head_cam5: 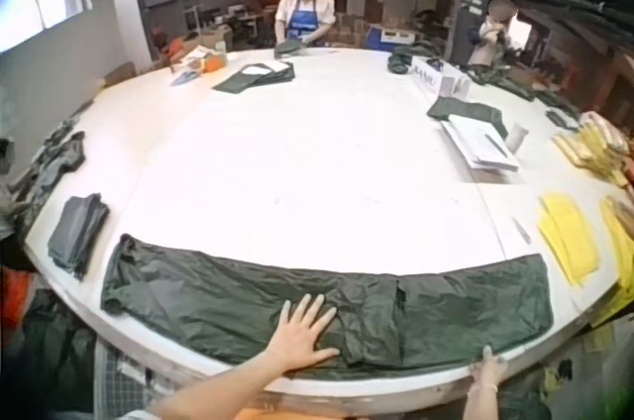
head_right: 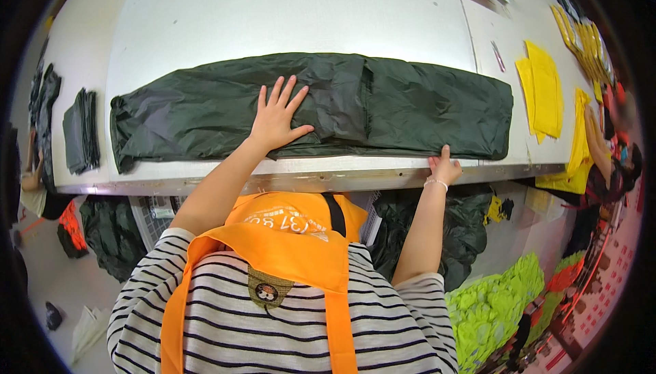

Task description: The person folds a dark green jacket on a white table. They smooth the fabric, fold the sleeves inward, fold the body in half, then fold it again into a compact rectangle. The folded jacket is placed into a white plastic basket.

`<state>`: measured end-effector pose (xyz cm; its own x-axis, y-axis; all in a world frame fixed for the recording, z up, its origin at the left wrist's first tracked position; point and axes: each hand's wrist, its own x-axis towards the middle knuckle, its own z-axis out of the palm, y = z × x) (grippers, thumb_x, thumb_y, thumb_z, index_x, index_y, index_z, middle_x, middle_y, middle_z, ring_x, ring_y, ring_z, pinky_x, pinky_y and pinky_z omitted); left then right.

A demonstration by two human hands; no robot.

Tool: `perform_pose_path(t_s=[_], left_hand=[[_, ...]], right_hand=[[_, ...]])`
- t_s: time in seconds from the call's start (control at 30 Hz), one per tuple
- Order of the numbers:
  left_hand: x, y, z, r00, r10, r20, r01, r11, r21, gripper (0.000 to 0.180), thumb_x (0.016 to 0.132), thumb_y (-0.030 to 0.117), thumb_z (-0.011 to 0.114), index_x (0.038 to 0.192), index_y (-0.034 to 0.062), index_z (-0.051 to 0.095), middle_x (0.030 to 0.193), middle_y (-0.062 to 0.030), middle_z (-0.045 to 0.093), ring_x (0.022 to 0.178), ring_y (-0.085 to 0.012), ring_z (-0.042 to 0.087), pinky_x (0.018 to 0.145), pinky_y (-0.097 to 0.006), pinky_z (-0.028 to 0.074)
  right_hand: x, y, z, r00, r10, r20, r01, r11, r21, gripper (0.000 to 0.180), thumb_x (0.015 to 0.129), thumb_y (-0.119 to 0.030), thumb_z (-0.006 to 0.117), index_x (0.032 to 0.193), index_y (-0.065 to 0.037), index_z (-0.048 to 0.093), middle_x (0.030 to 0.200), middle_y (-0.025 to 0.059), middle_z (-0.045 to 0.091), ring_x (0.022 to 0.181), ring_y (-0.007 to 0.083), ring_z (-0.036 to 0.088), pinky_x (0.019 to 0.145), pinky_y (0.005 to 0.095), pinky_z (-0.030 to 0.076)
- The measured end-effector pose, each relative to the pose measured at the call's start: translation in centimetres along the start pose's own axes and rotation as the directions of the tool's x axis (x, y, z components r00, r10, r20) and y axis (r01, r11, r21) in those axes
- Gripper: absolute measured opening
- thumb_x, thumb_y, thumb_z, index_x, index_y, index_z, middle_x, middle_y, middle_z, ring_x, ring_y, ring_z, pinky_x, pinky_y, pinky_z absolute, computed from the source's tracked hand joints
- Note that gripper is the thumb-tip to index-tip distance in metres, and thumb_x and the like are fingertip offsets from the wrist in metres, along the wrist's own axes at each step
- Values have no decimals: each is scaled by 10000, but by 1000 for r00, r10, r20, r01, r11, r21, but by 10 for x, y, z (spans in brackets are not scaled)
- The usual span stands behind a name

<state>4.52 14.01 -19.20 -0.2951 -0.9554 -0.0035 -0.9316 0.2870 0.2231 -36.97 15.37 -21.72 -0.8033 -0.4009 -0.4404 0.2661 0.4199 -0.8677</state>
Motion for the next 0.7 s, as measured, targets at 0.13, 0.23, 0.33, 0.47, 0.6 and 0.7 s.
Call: perform_pose_path(t_s=[0.13,0.23,0.33,0.47,0.6,0.7], left_hand=[[-4,-5,4,999,-1,-43,0,1000,-14,862,773,679,549,1465,239,284,1539,-97,186,1419,-317,144,1106,-584,117],[6,-7,7,995,-94,18,96,965,-243,563,895,501,483,1377,213,436,1523,-85,235,1416,-305,164,1106,-582,128],[21,0,-1,964,-236,125,263,922,-286,352,944,304,442,1252,175,555,1482,-80,318,1407,-282,200,1111,-574,124],[-1,7,31,945,-243,-219,157,924,-349,361,910,280,477,1238,151,555,1448,-75,375,1388,-259,244,1112,-562,132],[-21,17,12,989,-147,29,149,987,-64,518,884,276,505,1365,97,435,1454,-99,366,1392,-266,234,1142,-477,121],[-29,22,48,861,-507,-38,106,252,-962,586,949,344,458,1428,60,275,1403,-193,397,1347,-253,327,1084,-340,275]], right_hand=[[-17,-13,20,987,67,146,-112,938,327,641,805,-205,745,1300,47,425,1162,165,573,994,258,588,797,396,518],[2,-32,40,957,-88,275,-69,854,515,454,867,-319,618,1197,-13,560,1196,98,594,1013,262,588,929,414,460],[-19,-83,61,890,-266,371,-2,810,587,378,894,-285,506,1141,-12,591,1139,102,628,1006,274,592,932,423,456],[-99,-170,119,734,-594,329,285,710,644,354,911,-261,492,1084,26,607,1061,134,643,908,266,629,834,388,510],[-314,-201,191,301,-864,404,710,486,510,331,908,-201,538,1132,37,588,1035,112,639,850,229,641,788,339,518],[-435,-130,246,-750,-571,334,632,-767,110,321,862,-54,536,1177,-5,580,1034,161,648,867,262,637,782,328,493]])
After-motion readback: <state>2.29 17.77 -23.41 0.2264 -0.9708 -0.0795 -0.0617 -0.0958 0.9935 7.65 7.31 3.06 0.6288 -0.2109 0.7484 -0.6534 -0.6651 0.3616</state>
